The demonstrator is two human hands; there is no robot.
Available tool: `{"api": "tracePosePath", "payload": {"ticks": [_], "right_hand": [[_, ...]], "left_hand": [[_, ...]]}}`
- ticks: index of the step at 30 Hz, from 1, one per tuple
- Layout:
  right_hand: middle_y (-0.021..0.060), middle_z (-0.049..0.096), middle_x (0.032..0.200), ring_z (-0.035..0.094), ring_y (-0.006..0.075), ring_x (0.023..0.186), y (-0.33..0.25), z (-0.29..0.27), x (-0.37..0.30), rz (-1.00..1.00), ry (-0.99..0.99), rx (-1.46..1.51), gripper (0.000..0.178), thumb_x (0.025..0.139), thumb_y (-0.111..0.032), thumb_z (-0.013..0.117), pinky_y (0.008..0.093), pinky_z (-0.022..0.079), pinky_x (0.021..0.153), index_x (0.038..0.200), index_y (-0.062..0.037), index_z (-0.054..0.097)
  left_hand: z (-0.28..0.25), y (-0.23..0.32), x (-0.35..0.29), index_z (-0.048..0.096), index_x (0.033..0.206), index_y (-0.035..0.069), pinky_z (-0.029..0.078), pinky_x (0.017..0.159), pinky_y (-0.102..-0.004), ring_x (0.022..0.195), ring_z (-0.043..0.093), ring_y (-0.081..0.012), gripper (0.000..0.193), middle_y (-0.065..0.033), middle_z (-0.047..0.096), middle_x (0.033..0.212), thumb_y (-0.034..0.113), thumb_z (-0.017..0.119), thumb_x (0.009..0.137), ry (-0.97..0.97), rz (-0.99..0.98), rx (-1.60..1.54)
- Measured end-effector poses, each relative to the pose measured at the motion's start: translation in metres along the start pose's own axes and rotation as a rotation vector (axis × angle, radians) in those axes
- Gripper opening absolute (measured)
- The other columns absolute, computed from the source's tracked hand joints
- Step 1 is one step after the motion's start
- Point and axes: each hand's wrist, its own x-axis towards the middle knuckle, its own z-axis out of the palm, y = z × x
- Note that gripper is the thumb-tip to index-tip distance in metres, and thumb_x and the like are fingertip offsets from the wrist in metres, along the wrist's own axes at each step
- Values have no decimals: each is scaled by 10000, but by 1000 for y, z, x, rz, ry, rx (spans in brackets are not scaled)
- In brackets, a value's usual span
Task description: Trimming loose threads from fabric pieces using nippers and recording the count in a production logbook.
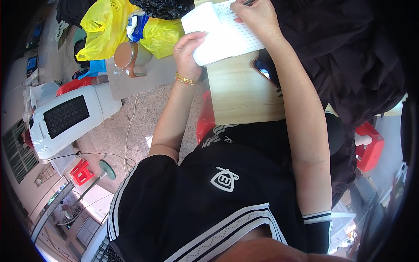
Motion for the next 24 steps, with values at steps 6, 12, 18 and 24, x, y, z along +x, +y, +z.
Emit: {"api": "tracePosePath", "payload": {"ticks": [6,12,18,24], "right_hand": [[57,616,703,587,120,589,9,-9,7,256,20,327,49,808,-70,624,247,505,554,797,-23,614],[40,604,760,588,118,652,9,-6,6,101,-14,278,86,874,-98,610,244,506,622,880,-16,586],[57,635,909,591,114,770,-21,0,-10,237,-52,285,177,920,-111,559,239,490,700,1068,-19,584],[67,612,1010,562,120,909,5,-27,-1,219,110,279,175,914,-43,531,229,457,776,1079,-26,587]], "left_hand": [[4,12,1,707,905,-14,485,740,-241,800,622,-124,150,-72,700,898,-2,611,790,-61,-27,129],[25,61,3,719,986,73,477,643,-302,684,609,-174,207,-64,678,766,149,643,809,-202,319,960],[69,79,-29,400,1387,79,350,765,-405,786,602,-222,676,-62,658,842,280,652,793,-285,650,1443],[87,40,-46,369,1420,95,237,979,-480,1128,553,-254,671,-85,658,1127,306,616,833,-366,616,1613]]}}
